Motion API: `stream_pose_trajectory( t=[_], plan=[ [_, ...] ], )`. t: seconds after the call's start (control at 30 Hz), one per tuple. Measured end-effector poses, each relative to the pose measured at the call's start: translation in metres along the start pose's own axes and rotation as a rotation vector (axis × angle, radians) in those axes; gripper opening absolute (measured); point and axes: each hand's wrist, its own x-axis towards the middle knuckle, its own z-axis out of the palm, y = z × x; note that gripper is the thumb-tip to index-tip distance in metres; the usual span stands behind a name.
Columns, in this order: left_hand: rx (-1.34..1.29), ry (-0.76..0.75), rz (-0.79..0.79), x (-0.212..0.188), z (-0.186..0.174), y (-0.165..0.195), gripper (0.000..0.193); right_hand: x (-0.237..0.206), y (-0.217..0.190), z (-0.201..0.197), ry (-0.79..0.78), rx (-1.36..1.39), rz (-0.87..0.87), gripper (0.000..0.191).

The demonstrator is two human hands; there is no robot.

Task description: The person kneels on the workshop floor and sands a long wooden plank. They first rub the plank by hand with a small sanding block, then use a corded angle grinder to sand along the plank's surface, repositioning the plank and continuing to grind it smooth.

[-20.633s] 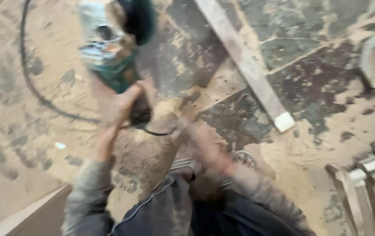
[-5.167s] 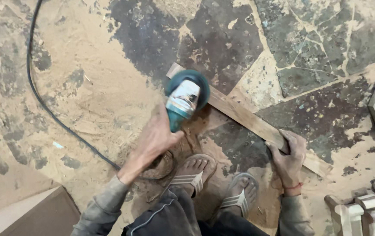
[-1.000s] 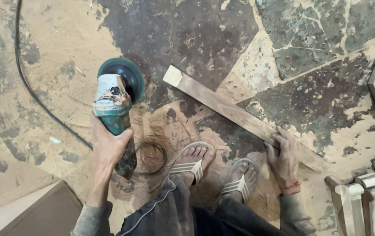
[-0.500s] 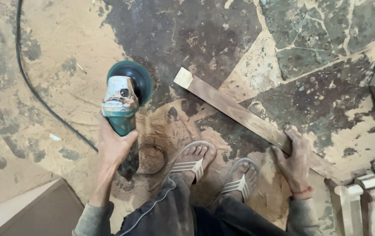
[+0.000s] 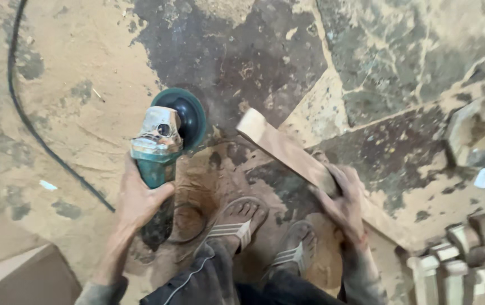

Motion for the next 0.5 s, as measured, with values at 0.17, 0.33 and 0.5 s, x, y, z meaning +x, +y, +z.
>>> stream_pose_trajectory(
  t=[0.17, 0.33, 0.5],
  plan=[
    [-0.054, -0.057, -0.046, 0.004, 0.003, -0.005, 0.092, -0.020, -0.006, -0.059, 0.000, 0.088, 0.144, 0.056],
    [-0.088, -0.121, -0.113, 0.008, 0.007, -0.001, 0.089, -0.028, 0.009, -0.086, 0.071, 0.410, 0.136, 0.059],
    [-0.350, -0.231, -0.037, 0.009, 0.006, 0.004, 0.078, -0.030, 0.013, -0.088, 0.082, 0.349, 0.146, 0.059]
  ],
)
